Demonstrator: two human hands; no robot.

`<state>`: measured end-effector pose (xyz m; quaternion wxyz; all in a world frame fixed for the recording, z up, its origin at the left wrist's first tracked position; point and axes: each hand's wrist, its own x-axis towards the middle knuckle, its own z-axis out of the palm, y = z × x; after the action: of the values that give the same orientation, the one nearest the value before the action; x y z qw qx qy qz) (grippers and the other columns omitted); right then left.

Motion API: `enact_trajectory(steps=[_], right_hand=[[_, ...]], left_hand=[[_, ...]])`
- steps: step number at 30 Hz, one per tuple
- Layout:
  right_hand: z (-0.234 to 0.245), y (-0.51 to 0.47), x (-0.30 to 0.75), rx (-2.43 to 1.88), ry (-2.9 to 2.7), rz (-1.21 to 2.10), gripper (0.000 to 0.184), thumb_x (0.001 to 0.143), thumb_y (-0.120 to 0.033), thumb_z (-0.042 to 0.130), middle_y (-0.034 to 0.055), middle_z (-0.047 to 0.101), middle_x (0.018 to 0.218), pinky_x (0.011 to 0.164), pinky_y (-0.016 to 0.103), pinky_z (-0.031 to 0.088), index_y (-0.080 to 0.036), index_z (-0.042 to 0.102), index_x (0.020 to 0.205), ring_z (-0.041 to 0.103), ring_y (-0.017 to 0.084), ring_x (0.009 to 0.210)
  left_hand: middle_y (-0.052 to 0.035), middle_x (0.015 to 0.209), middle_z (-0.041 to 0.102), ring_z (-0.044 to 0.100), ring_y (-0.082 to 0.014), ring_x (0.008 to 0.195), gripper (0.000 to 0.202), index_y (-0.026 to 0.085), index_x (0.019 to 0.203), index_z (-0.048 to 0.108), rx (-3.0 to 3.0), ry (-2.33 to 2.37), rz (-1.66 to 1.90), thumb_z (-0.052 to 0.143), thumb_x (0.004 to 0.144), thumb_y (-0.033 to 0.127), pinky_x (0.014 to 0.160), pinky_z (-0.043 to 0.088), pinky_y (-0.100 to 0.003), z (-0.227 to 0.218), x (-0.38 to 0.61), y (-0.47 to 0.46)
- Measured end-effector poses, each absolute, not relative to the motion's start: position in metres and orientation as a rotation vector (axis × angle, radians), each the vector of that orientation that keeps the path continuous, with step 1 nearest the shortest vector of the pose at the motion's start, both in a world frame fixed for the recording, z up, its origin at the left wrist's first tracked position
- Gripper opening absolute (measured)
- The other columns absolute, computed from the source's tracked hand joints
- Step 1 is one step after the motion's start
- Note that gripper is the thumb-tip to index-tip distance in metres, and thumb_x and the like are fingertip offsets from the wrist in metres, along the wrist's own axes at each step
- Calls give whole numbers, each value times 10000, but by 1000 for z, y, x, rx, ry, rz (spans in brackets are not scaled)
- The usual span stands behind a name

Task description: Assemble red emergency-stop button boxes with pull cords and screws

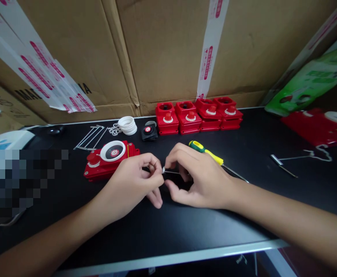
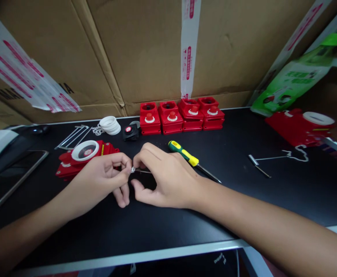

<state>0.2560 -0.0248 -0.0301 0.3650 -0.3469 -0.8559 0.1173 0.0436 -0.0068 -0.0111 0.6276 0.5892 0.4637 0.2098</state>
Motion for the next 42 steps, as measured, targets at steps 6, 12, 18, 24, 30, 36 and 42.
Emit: enact_trajectory(steps=[6, 12, 18, 24, 30, 36, 42], right_hand=[[-32, -24, 258, -888, -2247, 295, 76, 1042, -195, 586, 51, 686, 962, 613, 250, 482, -171, 656, 1024, 582, 116, 681], [-32, -24, 260, -833, -2230, 251, 181, 1014, -213, 646, 73, 697, 1053, 579, 253, 475, -161, 657, 1187, 642, 132, 751], [-34, -23, 261, -820, -2272, 191, 69, 1025, -194, 627, 41, 693, 938, 579, 245, 470, -154, 680, 1004, 629, 117, 712], [-24, -25, 261, -847, -2241, 178, 67, 844, -122, 594, -7, 565, 795, 505, 252, 367, -187, 580, 834, 483, 105, 602], [-20, -23, 266, -919, -2282, 287, 322, 908, -331, 740, 47, 642, 1014, 552, 250, 412, -166, 636, 1165, 557, 129, 714], [-22, -21, 267, -819, -2118, 508, 85, 1033, -225, 643, 34, 621, 920, 642, 259, 449, -172, 686, 983, 577, 131, 755], [-17, -16, 266, -829, -1570, 1208, 231, 982, -253, 608, -55, 453, 723, 513, 256, 323, -198, 527, 773, 376, 78, 539]], left_hand=[[14, 527, 730, 731, -147, 435, 121, 196, 827, 540, 1349, 1061, 476, 658, 801, 195, 466, 513, -121, -11, 43, -5], [13, 523, 729, 719, -141, 427, 104, 193, 835, 572, 1353, 1071, 466, 670, 810, 221, 465, 515, -131, -10, 44, -6], [23, 522, 723, 709, -131, 422, 98, 203, 784, 544, 1349, 1088, 463, 637, 760, 186, 458, 497, -124, -10, 44, -7], [33, 515, 717, 717, -131, 436, 108, 209, 759, 515, 1378, 1113, 480, 584, 693, 160, 473, 504, -123, -11, 44, -6], [40, 522, 714, 726, -144, 450, 90, 209, 790, 538, 1376, 1101, 459, 606, 747, 171, 480, 527, -149, -10, 44, -7], [44, 537, 715, 740, -162, 484, 89, 215, 794, 537, 1414, 1136, 454, 596, 744, 173, 518, 569, -190, -13, 43, -5], [48, 555, 725, 750, -159, 504, 122, 222, 812, 503, 1489, 1142, 438, 578, 767, 137, 525, 559, -183, -14, 41, -5]])
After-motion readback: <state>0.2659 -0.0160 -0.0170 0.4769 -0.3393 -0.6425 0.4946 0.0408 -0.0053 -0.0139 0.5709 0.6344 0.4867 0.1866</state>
